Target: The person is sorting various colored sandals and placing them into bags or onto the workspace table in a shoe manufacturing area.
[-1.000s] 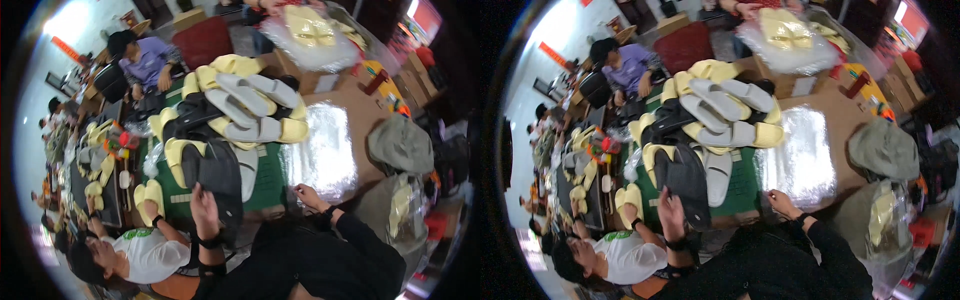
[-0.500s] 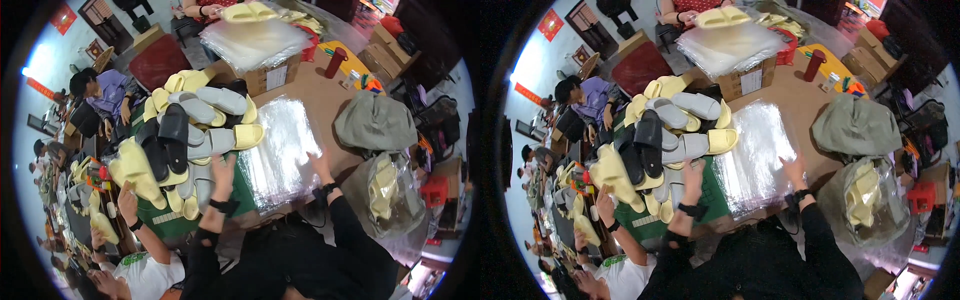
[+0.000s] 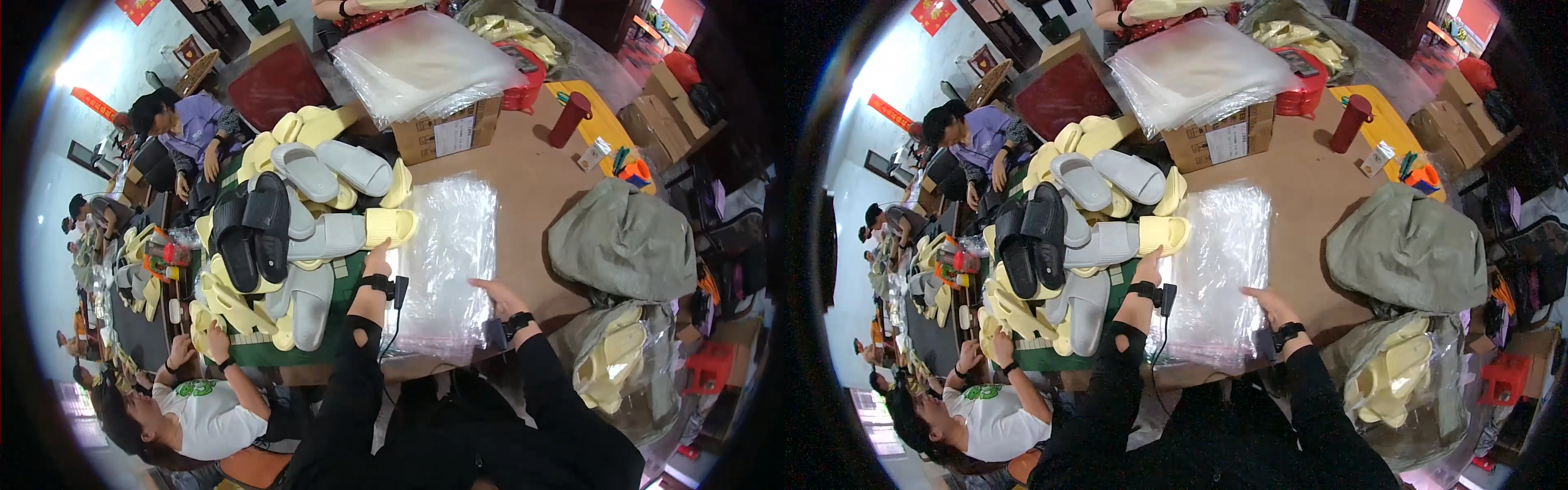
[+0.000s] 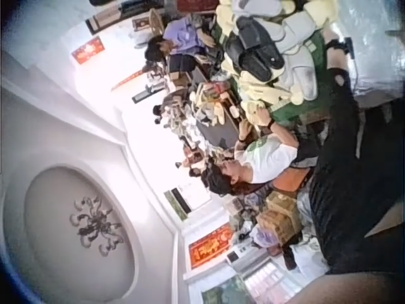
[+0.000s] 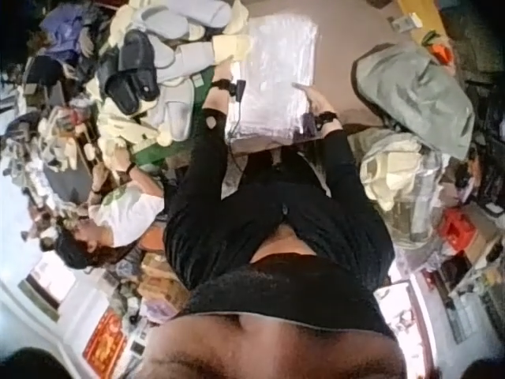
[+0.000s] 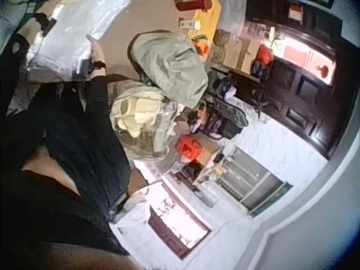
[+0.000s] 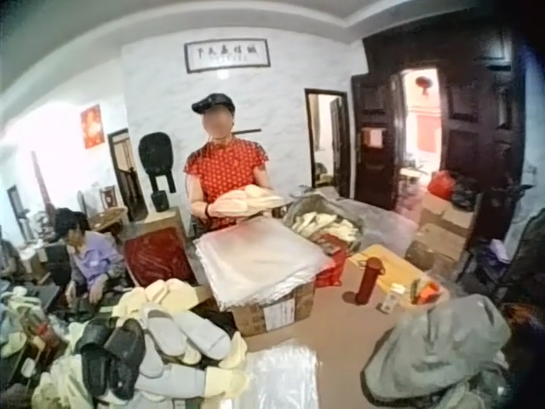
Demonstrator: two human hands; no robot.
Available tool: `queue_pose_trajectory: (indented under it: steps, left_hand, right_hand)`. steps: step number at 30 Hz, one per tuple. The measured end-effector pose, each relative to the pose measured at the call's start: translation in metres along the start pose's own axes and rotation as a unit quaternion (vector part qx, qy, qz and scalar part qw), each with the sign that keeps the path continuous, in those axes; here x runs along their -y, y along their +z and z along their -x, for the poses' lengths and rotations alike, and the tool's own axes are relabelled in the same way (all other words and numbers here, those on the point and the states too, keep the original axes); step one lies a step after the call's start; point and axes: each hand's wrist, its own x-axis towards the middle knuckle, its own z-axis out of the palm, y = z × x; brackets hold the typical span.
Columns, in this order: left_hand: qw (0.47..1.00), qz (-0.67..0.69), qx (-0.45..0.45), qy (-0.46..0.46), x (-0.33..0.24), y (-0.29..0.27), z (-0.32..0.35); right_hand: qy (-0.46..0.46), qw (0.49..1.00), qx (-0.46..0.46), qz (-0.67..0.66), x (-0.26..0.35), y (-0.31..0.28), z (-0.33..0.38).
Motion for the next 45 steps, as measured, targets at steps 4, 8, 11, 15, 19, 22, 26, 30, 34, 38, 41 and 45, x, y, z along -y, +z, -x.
queue_pose_trajectory:
  steps: [4, 8, 11, 15, 19, 22, 26, 30, 34, 38, 41, 45]
  left_hand:
    - [0.965, -0.204, -0.034, 0.161, -0.021, 0.025, 0.031]
    - [0.946, 0.317, 0.061, -0.005, -0.034, -0.005, 0.024]
    - [0.906, 0.414, 0.083, -0.028, -0.031, 0.032, 0.033]
    - [0.907, 0.418, -0.042, 0.017, -0.025, 0.038, 0.032]
    - [0.897, 0.385, -0.185, 0.115, -0.005, 0.017, 0.016]
    - [0.907, 0.356, -0.178, 0.137, 0.01, 0.001, 0.004]
    - [0.917, 0.326, -0.186, 0.136, 0.016, -0.013, -0.009]
    - [0.931, 0.255, -0.218, 0.141, 0.021, -0.045, -0.014]
    - [0.93, 0.207, -0.172, 0.252, 0.031, -0.032, -0.002]
    - [0.972, -0.066, -0.02, 0.225, 0.006, -0.049, 0.078]
    - [0.89, -0.23, -0.064, 0.389, -0.01, -0.104, 0.143]
    - [0.79, -0.4, -0.182, 0.428, -0.015, -0.162, 0.185]
  right_hand:
    - [-0.091, 0.995, 0.012, -0.037, -0.04, -0.036, -0.057]
    - [-0.153, 0.987, -0.046, -0.004, -0.023, -0.057, -0.036]
    - [-0.181, 0.967, -0.147, 0.101, -0.02, -0.128, -0.037]
    - [-0.086, 0.843, -0.329, 0.417, 0.009, -0.135, -0.017]
    - [-0.178, 0.679, -0.455, 0.548, 0.029, -0.069, 0.022]
    - [-0.326, 0.667, -0.429, 0.515, 0.037, -0.023, 0.035]
    - [-0.395, 0.751, -0.298, 0.437, 0.047, 0.043, 0.013]
    - [-0.465, 0.777, -0.136, 0.4, 0.078, 0.135, -0.02]
    - [-0.448, 0.862, -0.058, 0.227, 0.113, 0.188, -0.115]
    - [-0.112, 0.97, 0.178, -0.124, 0.127, 0.176, -0.159]
    - [-0.279, 0.951, 0.12, -0.058, 0.121, 0.213, -0.138]
    - [-0.483, 0.867, 0.038, 0.119, 0.155, 0.174, -0.206]
